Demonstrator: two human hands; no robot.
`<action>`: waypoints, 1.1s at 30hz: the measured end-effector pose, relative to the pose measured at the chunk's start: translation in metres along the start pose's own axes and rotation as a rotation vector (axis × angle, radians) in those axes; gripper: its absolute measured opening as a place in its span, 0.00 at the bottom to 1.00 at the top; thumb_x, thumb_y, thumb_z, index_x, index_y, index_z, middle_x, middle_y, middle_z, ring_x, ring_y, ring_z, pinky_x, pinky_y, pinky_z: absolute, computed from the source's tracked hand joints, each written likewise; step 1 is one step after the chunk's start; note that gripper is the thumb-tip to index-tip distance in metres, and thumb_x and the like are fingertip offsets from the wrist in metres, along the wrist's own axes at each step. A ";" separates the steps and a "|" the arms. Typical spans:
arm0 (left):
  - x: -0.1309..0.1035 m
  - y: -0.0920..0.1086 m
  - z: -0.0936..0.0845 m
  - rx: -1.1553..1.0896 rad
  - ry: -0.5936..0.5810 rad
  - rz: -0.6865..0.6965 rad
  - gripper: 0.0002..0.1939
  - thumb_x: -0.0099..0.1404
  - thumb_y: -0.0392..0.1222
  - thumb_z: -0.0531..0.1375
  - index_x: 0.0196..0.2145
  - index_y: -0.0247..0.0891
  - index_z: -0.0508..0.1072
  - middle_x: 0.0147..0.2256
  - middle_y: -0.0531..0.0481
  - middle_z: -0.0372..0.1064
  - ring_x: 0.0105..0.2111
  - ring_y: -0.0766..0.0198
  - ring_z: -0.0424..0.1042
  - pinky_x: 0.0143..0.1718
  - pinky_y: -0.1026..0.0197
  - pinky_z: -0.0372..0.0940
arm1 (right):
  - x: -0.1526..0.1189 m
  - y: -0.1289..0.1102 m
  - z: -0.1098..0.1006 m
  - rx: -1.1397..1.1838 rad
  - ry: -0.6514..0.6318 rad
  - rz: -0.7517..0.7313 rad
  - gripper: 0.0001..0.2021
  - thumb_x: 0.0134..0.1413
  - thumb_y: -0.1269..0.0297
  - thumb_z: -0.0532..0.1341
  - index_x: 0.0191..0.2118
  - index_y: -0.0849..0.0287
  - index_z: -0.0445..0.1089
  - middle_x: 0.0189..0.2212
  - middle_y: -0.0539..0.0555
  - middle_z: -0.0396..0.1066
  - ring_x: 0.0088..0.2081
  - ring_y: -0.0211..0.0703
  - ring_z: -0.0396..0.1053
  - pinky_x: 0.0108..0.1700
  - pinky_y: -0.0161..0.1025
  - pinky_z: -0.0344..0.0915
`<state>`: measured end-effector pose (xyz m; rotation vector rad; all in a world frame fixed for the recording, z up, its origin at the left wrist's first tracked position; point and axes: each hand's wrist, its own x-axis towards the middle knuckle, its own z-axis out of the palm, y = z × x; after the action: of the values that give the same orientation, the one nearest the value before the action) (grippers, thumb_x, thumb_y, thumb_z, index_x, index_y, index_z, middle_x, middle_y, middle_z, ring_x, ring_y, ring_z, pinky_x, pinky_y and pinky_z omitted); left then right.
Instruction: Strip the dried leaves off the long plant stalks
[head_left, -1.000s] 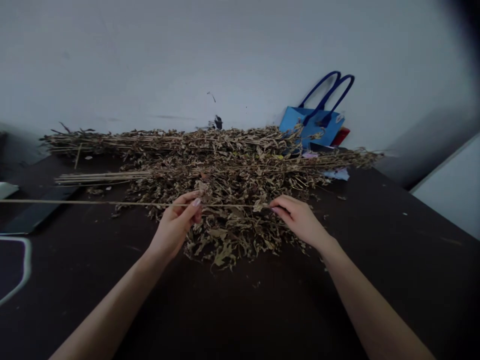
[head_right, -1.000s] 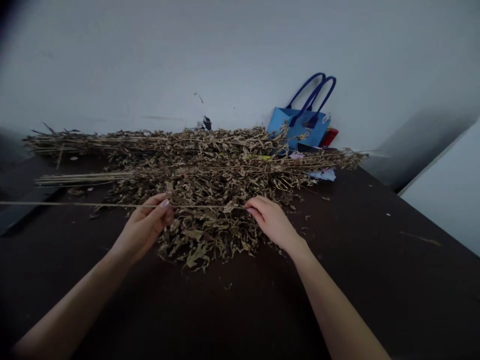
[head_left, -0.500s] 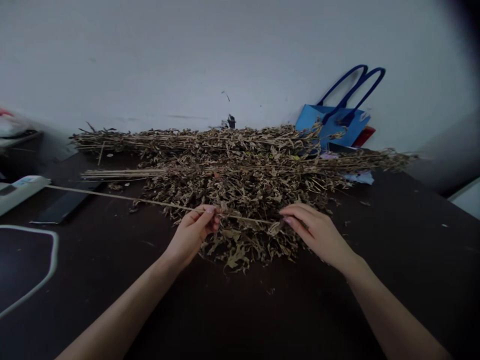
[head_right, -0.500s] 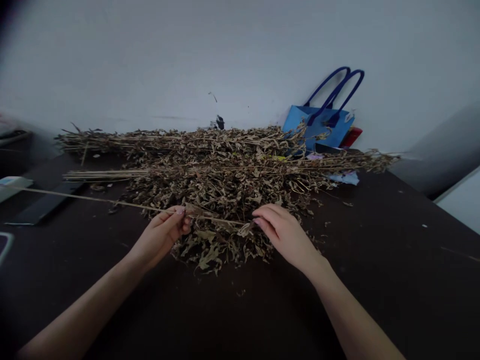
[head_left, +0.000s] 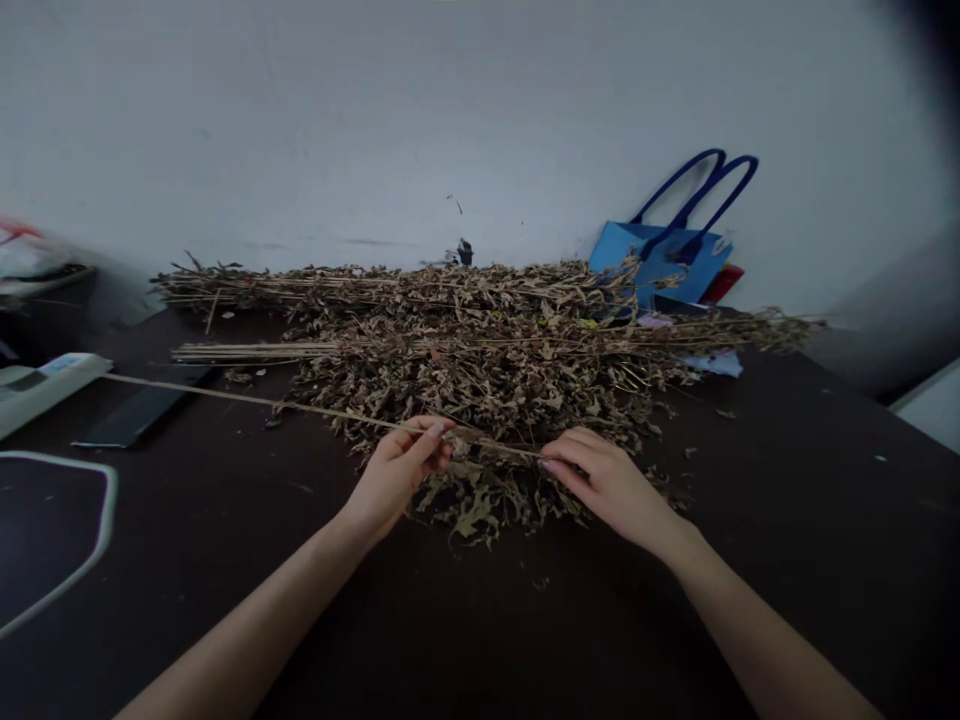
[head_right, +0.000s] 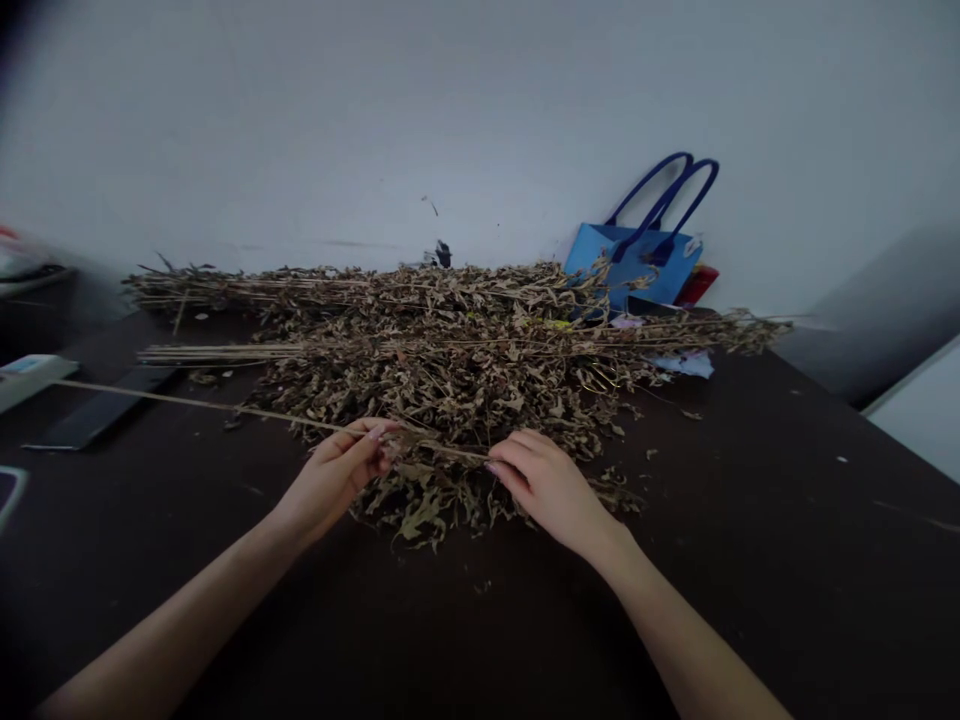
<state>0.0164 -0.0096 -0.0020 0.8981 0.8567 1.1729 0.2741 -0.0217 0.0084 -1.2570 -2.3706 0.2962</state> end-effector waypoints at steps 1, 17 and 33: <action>0.000 0.000 0.000 -0.004 0.009 -0.001 0.13 0.58 0.42 0.63 0.39 0.33 0.72 0.26 0.52 0.66 0.24 0.71 0.64 0.27 0.68 0.62 | 0.000 0.002 0.000 -0.004 0.010 0.003 0.09 0.62 0.65 0.51 0.38 0.57 0.67 0.33 0.54 0.68 0.37 0.42 0.65 0.40 0.40 0.63; 0.024 0.031 -0.037 -0.116 0.264 0.309 0.14 0.57 0.44 0.63 0.38 0.32 0.72 0.24 0.52 0.67 0.23 0.71 0.64 0.24 0.69 0.61 | -0.001 0.024 -0.013 -0.067 0.075 0.056 0.09 0.62 0.64 0.51 0.37 0.58 0.67 0.34 0.54 0.68 0.37 0.43 0.65 0.38 0.39 0.62; 0.015 0.015 -0.029 0.726 0.072 0.247 0.10 0.60 0.45 0.59 0.35 0.37 0.73 0.27 0.51 0.68 0.24 0.69 0.64 0.27 0.66 0.60 | -0.002 0.029 -0.019 -0.111 0.168 0.068 0.08 0.61 0.66 0.52 0.37 0.58 0.68 0.32 0.54 0.67 0.36 0.42 0.65 0.38 0.39 0.63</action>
<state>-0.0133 0.0106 -0.0015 1.5923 1.2925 1.1142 0.3046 -0.0073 0.0134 -1.3594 -2.2312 0.0771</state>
